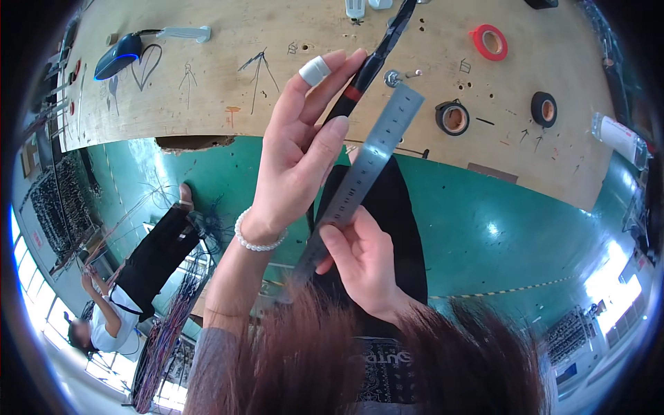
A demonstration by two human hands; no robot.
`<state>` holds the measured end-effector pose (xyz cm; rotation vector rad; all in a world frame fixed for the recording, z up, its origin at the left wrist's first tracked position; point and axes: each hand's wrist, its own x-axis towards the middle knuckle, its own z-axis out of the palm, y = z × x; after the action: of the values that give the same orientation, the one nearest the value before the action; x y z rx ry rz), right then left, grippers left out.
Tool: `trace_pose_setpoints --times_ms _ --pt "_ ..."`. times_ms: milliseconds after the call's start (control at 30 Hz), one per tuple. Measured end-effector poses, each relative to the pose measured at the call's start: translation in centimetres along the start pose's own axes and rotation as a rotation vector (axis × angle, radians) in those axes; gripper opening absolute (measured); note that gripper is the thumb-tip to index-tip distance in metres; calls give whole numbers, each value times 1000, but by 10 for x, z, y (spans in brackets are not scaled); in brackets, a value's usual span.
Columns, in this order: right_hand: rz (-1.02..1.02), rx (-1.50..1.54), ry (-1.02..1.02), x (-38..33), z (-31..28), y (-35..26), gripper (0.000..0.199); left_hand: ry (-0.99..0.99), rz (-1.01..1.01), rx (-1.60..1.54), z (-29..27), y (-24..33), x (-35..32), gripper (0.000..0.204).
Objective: Assembling a wire harness by connecting components and securing them with electrical tape.
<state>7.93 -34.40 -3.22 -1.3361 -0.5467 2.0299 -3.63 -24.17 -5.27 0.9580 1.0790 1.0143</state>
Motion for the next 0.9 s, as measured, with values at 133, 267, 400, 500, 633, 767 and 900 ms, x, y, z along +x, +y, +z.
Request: trace_pose_setpoints --times_ms 133,267,400,500,633,767,900 --pt "-68 -3 -22 17 3 4 18 3 4 -36 -2 -3 0 55" --pt "-63 -14 -40 22 7 6 21 59 -5 -16 0 -2 -1 56" --pt "-62 -23 -33 24 9 7 21 28 -5 -84 -3 -7 -1 57" --pt "-58 -42 -26 25 8 6 21 15 -3 -85 -5 -8 -1 58" --pt "-72 -32 -33 25 11 4 21 3 20 -59 -6 -7 1 59" --pt "-78 -36 -34 24 10 6 21 -10 3 -60 -7 -8 -1 59" --pt "-75 -79 -46 24 8 3 21 -7 23 -56 -6 -8 -1 59"
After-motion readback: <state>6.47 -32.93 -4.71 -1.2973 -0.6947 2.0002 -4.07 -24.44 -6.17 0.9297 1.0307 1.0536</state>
